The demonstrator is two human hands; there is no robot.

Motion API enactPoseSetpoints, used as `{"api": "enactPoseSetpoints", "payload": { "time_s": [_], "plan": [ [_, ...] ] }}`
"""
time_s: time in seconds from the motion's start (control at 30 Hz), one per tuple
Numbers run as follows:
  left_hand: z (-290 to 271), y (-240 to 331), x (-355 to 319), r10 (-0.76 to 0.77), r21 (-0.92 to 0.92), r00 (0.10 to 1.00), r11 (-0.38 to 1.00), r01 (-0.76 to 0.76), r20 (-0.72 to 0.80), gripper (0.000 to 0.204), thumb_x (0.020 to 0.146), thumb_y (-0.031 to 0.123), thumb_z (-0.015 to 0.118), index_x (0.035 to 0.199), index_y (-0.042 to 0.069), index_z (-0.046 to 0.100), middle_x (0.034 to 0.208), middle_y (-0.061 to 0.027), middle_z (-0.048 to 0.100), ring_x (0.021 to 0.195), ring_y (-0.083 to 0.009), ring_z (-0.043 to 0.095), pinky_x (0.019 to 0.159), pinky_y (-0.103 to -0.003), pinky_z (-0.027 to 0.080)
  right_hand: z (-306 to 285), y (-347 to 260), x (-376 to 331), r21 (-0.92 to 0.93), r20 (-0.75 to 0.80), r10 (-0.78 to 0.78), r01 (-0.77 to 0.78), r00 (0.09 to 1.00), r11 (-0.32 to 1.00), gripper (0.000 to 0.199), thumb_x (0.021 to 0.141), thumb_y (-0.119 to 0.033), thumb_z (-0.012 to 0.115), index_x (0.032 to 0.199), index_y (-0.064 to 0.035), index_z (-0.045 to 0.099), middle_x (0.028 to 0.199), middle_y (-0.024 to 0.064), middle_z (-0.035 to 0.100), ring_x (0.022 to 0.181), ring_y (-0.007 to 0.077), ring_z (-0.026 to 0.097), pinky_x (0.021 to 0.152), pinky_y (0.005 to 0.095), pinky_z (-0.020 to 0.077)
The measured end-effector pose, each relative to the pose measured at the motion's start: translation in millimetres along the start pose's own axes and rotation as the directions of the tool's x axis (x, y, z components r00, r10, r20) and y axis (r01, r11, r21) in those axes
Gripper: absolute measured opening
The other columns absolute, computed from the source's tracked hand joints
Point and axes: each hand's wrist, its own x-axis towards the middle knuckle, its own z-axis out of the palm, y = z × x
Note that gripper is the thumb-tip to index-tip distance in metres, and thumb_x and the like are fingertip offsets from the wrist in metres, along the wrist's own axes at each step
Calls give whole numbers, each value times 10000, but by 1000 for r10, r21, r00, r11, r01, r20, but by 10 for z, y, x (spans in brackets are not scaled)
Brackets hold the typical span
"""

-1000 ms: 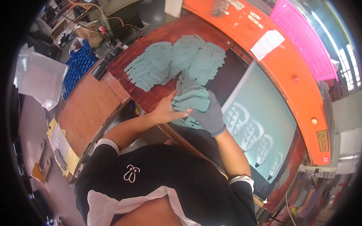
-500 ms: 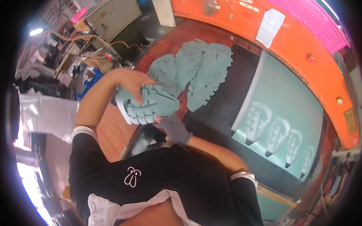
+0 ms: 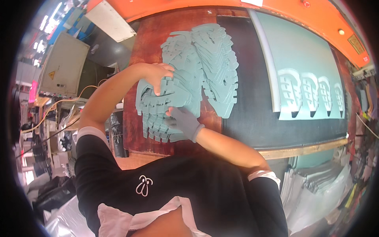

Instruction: The person uses a stone-like tool to rub and lift cut-out sticker shapes from a light-blue sheet on a cutting machine bed, then peels and stacks the finished pieces. They repeat the process with a new sheet, removing excess material and collecting the cut shapes.

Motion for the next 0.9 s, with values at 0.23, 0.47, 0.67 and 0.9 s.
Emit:
{"api": "enactPoseSetpoints", "payload": {
  "time_s": [0.23,0.47,0.67,0.9],
  "plan": [
    [-59,-89,82,52,-128,997,991,-44,60,883,514,286,826,1287,64,462,1305,-130,397,1289,-322,320,992,-417,377,-44,106,-256,90,-178,-57,74,982,993,324,928,-242,531,1198,-85,448,1080,71,608,846,203,644,771,341,523],
    [-90,-147,155,30,-254,966,966,38,258,998,499,370,843,1317,18,392,1311,-159,393,1269,-338,344,994,-428,376,85,104,-259,185,-162,-83,113,983,976,351,920,-240,551,1207,-76,430,1091,94,606,817,217,654,743,341,532],
    [-16,-81,37,-16,-102,992,994,29,125,1063,483,393,845,1338,-3,354,1354,-151,355,1265,-339,349,1014,-411,360,117,174,-232,143,-197,-148,177,969,974,448,902,-225,577,1269,-57,381,1095,93,605,802,207,649,730,329,529],
    [-12,-89,23,3,-287,989,957,39,145,1082,462,378,855,1325,-32,348,1335,-167,388,1261,-329,373,988,-391,375,-87,129,-276,131,-194,-269,297,943,946,466,896,-265,574,1276,-56,403,1071,71,591,795,174,614,732,318,501]
  ]
}}
